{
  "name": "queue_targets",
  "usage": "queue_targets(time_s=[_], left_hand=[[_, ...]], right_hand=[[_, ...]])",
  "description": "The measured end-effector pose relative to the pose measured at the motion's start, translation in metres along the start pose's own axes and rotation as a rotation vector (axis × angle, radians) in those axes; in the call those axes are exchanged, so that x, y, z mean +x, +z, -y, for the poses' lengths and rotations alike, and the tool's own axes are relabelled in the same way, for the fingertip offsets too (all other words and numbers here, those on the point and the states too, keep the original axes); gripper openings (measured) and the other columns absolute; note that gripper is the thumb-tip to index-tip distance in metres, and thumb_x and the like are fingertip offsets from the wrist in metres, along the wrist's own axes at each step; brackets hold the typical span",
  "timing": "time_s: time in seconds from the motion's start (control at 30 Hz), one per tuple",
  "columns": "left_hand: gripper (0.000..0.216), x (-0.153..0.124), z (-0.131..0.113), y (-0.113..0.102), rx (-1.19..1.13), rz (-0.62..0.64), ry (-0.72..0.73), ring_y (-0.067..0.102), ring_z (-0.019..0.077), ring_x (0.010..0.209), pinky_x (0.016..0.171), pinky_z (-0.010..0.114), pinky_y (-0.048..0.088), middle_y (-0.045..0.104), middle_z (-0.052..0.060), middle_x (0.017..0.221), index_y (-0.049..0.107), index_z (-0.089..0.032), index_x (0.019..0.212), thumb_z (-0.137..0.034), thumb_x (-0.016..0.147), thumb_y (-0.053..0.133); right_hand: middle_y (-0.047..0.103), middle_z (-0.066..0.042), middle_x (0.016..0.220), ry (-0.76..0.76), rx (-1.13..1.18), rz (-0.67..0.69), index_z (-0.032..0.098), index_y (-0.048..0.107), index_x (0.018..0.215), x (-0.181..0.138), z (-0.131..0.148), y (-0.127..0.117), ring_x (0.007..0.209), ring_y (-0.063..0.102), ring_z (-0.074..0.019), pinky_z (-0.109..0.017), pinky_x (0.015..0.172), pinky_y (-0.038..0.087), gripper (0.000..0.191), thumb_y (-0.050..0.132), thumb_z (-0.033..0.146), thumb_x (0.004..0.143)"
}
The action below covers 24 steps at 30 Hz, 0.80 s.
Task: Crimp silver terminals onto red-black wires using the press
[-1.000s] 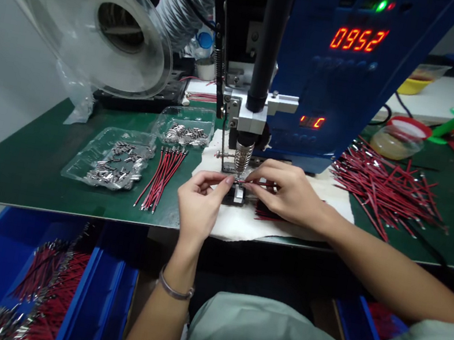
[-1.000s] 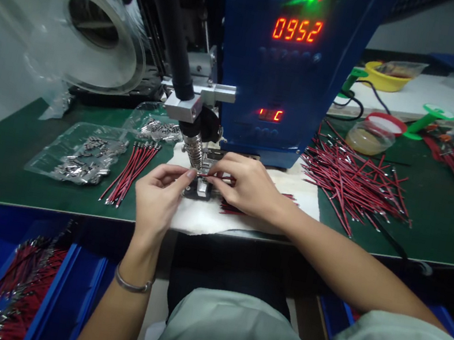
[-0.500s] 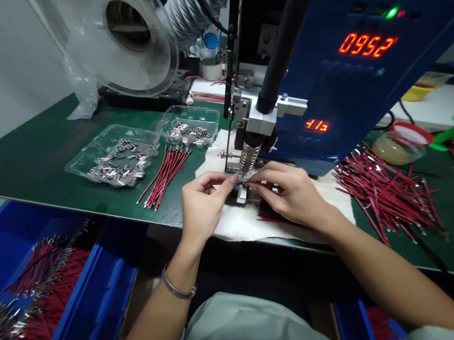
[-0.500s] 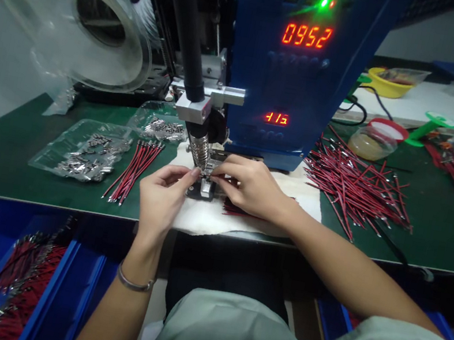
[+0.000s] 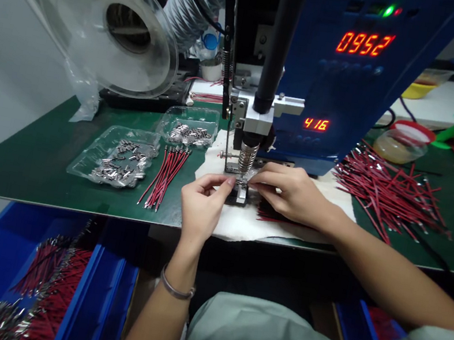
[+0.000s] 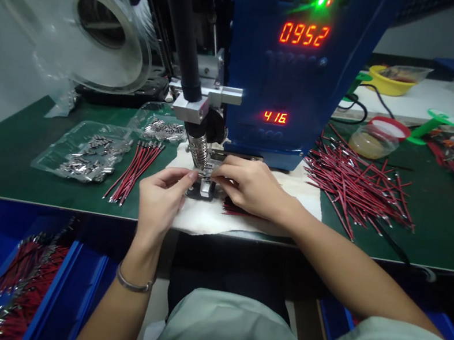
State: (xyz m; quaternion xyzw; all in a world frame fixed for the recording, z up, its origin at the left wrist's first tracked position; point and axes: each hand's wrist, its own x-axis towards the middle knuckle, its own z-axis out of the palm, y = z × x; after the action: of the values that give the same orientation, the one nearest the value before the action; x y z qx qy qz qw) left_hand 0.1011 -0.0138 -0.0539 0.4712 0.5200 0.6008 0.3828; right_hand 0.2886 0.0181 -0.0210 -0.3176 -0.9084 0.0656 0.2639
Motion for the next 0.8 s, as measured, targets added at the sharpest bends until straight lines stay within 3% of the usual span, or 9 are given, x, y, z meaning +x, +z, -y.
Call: queue_targets(time_s=[0.8], left_hand=[[0.026, -0.0008, -0.0001, 0.0006, 0.020, 0.010, -0.001, 0.037, 0.0052, 0.041, 0.041, 0.021, 0.029, 0.064, 0.004, 0.065, 0.070, -0.012, 0.076, -0.037, 0.073, 0.071]], right_hand=[[0.062, -0.006, 0.084, 0.034, 0.004, -0.005, 0.015, 0.068, 0.096, 0.0006, 0.0006, 0.0016, 0.074, 0.059, -0.0155, -0.025, 0.067, 0.042, 0.019, 0.051, 0.020, 0.090]])
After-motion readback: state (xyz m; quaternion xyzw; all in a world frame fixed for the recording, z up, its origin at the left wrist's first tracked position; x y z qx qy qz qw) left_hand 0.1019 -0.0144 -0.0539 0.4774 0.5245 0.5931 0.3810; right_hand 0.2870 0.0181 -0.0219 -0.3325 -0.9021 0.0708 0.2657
